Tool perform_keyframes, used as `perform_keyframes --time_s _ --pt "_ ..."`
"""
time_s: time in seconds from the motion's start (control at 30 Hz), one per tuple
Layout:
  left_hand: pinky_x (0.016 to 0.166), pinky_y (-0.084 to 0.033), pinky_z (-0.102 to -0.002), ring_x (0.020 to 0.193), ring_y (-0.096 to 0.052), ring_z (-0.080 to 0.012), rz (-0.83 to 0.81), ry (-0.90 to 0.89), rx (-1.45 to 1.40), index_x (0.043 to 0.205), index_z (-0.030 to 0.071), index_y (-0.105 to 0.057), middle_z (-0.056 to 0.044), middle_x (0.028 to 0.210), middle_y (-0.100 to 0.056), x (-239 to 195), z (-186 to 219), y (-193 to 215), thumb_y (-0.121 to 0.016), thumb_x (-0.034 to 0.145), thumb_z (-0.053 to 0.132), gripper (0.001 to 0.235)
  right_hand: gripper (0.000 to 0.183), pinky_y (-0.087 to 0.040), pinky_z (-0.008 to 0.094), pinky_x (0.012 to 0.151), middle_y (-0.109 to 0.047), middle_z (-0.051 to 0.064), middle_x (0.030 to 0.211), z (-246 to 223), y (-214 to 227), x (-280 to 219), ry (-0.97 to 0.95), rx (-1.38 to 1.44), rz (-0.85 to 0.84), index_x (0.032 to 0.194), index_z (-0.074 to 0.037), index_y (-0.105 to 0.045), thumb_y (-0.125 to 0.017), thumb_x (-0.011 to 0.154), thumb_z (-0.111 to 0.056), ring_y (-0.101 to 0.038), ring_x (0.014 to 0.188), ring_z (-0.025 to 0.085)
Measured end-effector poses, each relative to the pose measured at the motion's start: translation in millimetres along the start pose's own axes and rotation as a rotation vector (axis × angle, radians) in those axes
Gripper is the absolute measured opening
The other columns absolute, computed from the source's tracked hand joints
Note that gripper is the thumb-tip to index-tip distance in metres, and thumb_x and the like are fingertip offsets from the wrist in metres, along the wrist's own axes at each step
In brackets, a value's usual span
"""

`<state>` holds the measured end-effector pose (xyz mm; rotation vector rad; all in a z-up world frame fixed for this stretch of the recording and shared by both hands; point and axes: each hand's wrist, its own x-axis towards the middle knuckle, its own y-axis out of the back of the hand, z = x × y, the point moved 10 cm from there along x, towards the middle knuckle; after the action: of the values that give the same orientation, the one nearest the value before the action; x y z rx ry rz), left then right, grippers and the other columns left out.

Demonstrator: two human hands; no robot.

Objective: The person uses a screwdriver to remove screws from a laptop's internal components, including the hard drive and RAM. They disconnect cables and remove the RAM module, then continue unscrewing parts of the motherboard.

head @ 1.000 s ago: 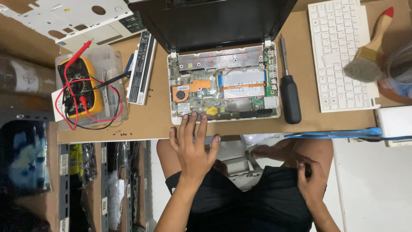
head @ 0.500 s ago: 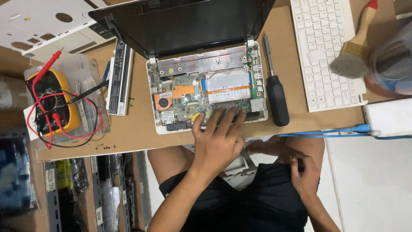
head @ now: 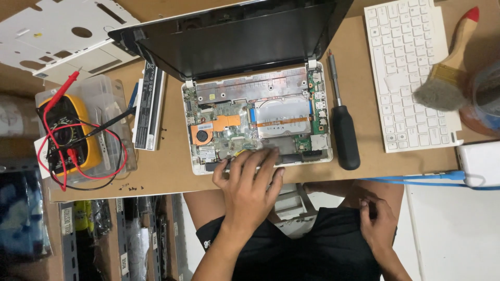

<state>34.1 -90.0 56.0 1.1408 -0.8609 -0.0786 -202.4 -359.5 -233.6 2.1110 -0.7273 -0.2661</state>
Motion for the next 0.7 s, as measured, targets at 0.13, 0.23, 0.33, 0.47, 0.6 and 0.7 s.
perform_keyframes --time_s 0.13,0.23,0.33,0.47,0.6,0.7 --pt "0.104 -0.025 -0.043 0.112 -0.06 -0.0186 -0.048 0.02 -0.062 0.117 0.024 -0.074 0.006 0.117 -0.068 -6 -3 -9 -0.08 0.094 0.031 0.025 0.022 -0.05 0.042 0.096 -0.073 0.013 0.108 21 -11 -3 -0.042 -0.056 -0.015 0.113 -0.004 -0.07 -0.062 0.103 -0.023 -0.068 0.103 0.031" --pt "0.105 -0.024 -0.043 0.111 -0.063 -0.0182 -0.045 0.047 -0.083 0.115 0.024 -0.073 0.005 0.116 -0.068 -7 -3 -11 -0.077 0.094 0.026 0.021 0.02 -0.052 0.041 0.094 -0.075 0.013 0.111 8 -5 1 -0.008 -0.02 -0.002 0.113 -0.003 -0.071 -0.063 0.102 -0.017 -0.069 0.103 0.03" --pt "0.105 -0.025 -0.041 0.111 -0.064 -0.0196 -0.068 0.057 -0.101 0.118 0.021 -0.073 0.002 0.118 -0.068 -8 -2 -12 -0.076 0.096 0.023 0.022 0.019 -0.051 0.042 0.091 -0.074 0.013 0.108 9 -6 2 -0.047 -0.031 -0.015 0.113 -0.004 -0.071 -0.064 0.102 -0.018 -0.068 0.1 0.032" --pt "0.101 -0.028 -0.037 0.115 -0.066 -0.0186 -0.051 0.04 -0.096 0.125 0.018 -0.069 0.0 0.123 -0.07 -18 -2 -5 -0.065 0.102 0.027 0.025 0.022 -0.051 0.041 0.098 -0.074 0.015 0.113 15 -9 1 -0.038 -0.025 -0.022 0.116 -0.002 -0.071 -0.063 0.102 -0.018 -0.068 0.109 0.032" --pt "0.109 -0.025 -0.039 0.119 -0.068 -0.021 0.073 0.038 -0.112 0.123 0.018 -0.073 -0.003 0.125 -0.071 -57 -21 5 -0.074 0.097 0.029 0.028 0.024 -0.05 0.042 0.099 -0.074 0.014 0.112 18 -10 -1 -0.094 -0.035 -0.052 0.115 -0.003 -0.072 -0.062 0.104 -0.022 -0.068 0.11 0.033" --pt "0.11 -0.027 -0.04 0.114 -0.066 -0.021 0.182 0.154 -0.043 0.113 0.018 -0.075 -0.001 0.117 -0.071 -81 -59 25 -0.075 0.093 0.034 0.026 0.026 -0.051 0.042 0.1 -0.075 0.016 0.114 10 -8 -2 -0.088 -0.053 -0.069 0.117 -0.001 -0.073 -0.063 0.105 -0.022 -0.068 0.112 0.034"
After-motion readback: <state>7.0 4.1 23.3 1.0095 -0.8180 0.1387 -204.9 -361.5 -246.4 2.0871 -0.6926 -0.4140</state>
